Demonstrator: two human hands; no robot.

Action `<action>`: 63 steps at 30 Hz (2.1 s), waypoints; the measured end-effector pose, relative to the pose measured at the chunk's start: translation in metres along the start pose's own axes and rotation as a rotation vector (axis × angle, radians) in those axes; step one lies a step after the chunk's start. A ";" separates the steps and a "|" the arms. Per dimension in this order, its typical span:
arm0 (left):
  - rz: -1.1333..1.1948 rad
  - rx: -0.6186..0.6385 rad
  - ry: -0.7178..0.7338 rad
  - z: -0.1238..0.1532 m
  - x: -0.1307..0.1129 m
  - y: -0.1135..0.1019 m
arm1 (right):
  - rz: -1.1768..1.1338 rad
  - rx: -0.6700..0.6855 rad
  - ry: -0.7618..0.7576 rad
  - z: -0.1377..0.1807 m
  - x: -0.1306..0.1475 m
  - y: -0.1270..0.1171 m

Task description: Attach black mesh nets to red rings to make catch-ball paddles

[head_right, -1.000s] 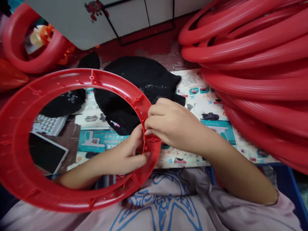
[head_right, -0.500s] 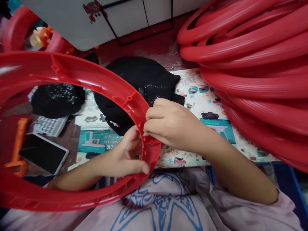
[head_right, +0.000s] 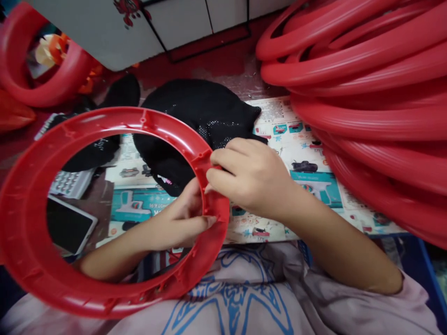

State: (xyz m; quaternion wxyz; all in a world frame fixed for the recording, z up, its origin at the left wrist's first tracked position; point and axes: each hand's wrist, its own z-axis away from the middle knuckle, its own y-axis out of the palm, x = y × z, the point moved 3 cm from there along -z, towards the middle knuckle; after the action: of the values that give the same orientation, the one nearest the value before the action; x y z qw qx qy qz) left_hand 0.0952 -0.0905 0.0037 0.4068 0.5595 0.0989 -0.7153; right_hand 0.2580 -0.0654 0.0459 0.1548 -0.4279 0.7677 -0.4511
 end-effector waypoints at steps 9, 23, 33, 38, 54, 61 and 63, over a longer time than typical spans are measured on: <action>-0.309 0.129 -0.025 0.004 -0.007 -0.004 | -0.118 0.067 -0.033 0.000 -0.003 -0.006; -0.535 0.201 -0.005 0.008 -0.001 -0.007 | -0.375 0.160 0.061 -0.002 -0.002 -0.002; -0.185 0.255 -0.016 0.005 -0.002 0.005 | -0.307 0.163 0.094 0.000 -0.007 -0.002; 0.121 0.077 0.048 0.001 -0.002 0.008 | -0.317 0.143 0.064 -0.002 -0.004 0.001; -0.512 0.013 -0.052 0.005 -0.002 -0.008 | -0.149 0.069 0.004 0.001 0.004 0.003; -0.456 0.077 -0.070 0.006 -0.001 -0.002 | -0.258 0.140 -0.006 0.002 0.000 0.007; -0.361 0.073 -0.060 0.006 0.000 0.000 | -0.269 0.142 0.020 0.001 -0.002 0.006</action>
State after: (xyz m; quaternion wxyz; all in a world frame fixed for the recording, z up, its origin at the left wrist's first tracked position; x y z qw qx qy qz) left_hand 0.0908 -0.0943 0.0059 0.2540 0.5256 0.1599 -0.7960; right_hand 0.2572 -0.0633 0.0401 0.1152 -0.5102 0.6711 -0.5254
